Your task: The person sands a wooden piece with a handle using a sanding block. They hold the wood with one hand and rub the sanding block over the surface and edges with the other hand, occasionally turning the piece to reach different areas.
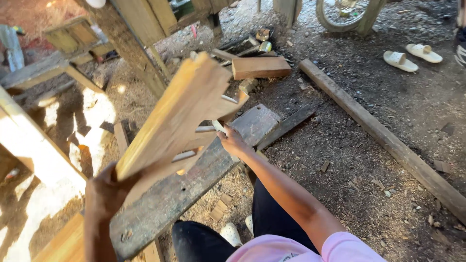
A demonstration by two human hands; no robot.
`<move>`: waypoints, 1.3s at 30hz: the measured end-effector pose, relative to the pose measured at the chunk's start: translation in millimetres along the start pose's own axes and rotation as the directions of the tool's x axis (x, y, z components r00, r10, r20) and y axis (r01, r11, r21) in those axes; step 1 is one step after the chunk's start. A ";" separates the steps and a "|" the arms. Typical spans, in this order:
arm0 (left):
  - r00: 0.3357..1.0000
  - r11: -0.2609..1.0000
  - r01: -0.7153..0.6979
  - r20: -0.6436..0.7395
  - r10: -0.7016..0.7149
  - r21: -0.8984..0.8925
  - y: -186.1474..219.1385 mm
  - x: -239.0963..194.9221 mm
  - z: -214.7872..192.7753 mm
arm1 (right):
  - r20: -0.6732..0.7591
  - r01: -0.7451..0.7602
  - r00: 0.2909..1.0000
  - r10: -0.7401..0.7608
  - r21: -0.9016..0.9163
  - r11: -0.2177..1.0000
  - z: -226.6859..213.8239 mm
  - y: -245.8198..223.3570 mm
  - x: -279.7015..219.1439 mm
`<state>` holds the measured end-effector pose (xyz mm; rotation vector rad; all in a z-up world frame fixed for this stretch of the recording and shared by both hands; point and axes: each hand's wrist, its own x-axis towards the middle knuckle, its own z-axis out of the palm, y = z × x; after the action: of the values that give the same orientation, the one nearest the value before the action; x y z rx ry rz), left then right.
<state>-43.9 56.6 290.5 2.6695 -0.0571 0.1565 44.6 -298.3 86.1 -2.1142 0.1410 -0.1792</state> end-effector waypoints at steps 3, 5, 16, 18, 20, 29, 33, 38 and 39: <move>0.996 0.958 -0.088 0.054 0.076 0.275 42.3 9.0 -30.1 | 0.087 -0.061 0.995 0.053 0.091 0.994 8.9 0.7 -18.8; 0.983 0.907 -0.185 0.084 0.165 0.378 62.1 16.2 -40.4 | 0.154 -0.111 0.984 0.086 0.164 0.980 30.1 18.5 -23.5; 0.788 0.594 -0.585 0.561 0.253 0.552 172.4 100.1 -13.6 | 0.539 -0.274 0.841 -0.029 0.472 0.838 47.7 -2.0 -82.9; 0.785 0.547 -0.591 0.579 0.220 0.593 198.8 100.9 -8.3 | 0.573 -0.244 0.818 -0.039 0.407 0.880 57.7 22.7 -85.1; 0.781 0.490 -0.601 0.595 0.191 0.631 216.3 109.2 7.1 | 0.600 -0.205 0.799 -0.048 0.346 0.916 54.5 36.2 -88.8; 0.758 0.457 -0.625 0.632 0.161 0.633 241.7 152.2 100.4 | 0.341 -0.209 0.940 -0.022 0.626 0.751 -41.7 67.6 -71.7; 0.778 0.417 -0.614 0.602 0.180 0.670 255.9 185.8 175.8 | 0.020 -0.071 0.995 0.098 0.831 0.552 -73.7 52.3 -27.1; 0.803 0.329 -0.594 0.565 0.190 0.734 304.7 184.0 210.4 | 0.261 -0.270 0.961 0.086 0.838 0.475 -99.4 40.6 19.5; 0.804 0.298 -0.593 0.568 0.176 0.747 311.4 179.4 205.4 | 0.310 -0.305 0.948 0.071 0.827 0.471 -104.1 47.2 29.6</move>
<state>134.2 -316.5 269.1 3.7002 -1.1197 -0.3129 53.1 -415.0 101.7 -1.0405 0.1080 0.1336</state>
